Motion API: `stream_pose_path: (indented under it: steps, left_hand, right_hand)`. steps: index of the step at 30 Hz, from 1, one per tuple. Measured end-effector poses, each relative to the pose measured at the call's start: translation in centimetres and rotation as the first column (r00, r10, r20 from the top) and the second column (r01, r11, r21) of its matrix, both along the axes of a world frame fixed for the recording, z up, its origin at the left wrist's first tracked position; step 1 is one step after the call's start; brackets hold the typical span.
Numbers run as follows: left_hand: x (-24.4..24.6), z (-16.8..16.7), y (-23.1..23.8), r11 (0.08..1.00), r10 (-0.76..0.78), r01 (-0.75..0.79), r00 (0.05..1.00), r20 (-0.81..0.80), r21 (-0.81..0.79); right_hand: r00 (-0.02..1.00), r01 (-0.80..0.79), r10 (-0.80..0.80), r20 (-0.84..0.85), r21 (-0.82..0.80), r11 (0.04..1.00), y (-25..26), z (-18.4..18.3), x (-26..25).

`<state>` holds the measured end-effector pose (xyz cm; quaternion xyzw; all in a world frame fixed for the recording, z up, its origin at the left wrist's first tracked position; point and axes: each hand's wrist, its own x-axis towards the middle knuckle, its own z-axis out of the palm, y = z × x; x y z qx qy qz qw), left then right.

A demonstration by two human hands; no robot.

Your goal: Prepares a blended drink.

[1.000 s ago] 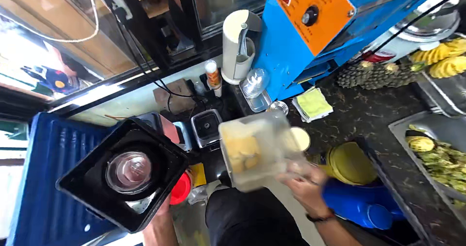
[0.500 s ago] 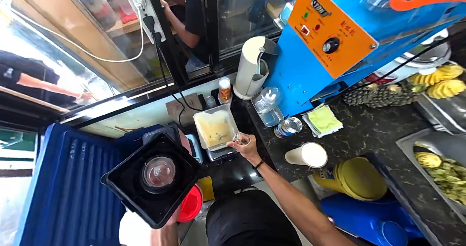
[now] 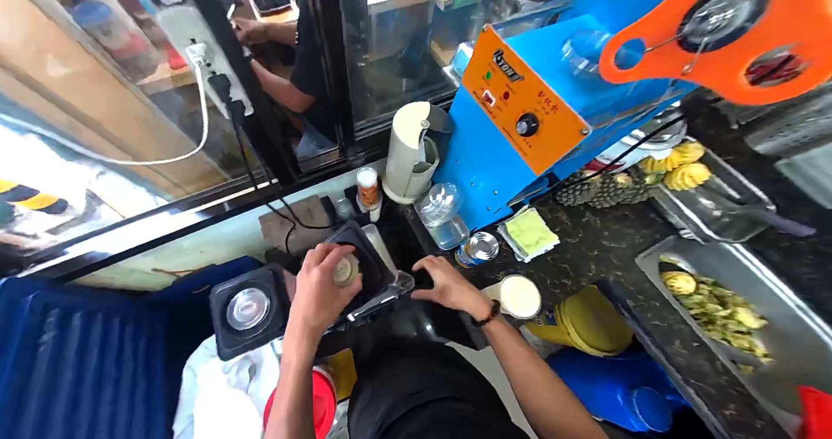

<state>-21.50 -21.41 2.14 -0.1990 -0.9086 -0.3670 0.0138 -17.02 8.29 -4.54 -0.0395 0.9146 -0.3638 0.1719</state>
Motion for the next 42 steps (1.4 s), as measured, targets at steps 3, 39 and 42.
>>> stream_pose_path:
  steps: [3,39,42]
  left_hand:
    - [-1.0,-1.1,2.3,0.980,-0.068,0.067,0.998,-0.002,-0.188]
    - [10.8,-8.8,20.2,0.809,-0.420,0.037,0.734,0.533,0.586]
    - [11.2,-11.5,24.1,0.823,-0.419,-0.019,0.654,0.630,0.568]
  right_hand:
    - [0.964,0.130,-0.088,-0.251,0.158,0.979,4.8,5.1,-3.8]
    - [0.956,0.264,-0.291,0.032,0.339,0.903,17.7,7.5,13.6]
    - [0.943,0.302,-0.332,0.034,0.340,0.891,16.8,6.0,14.1]
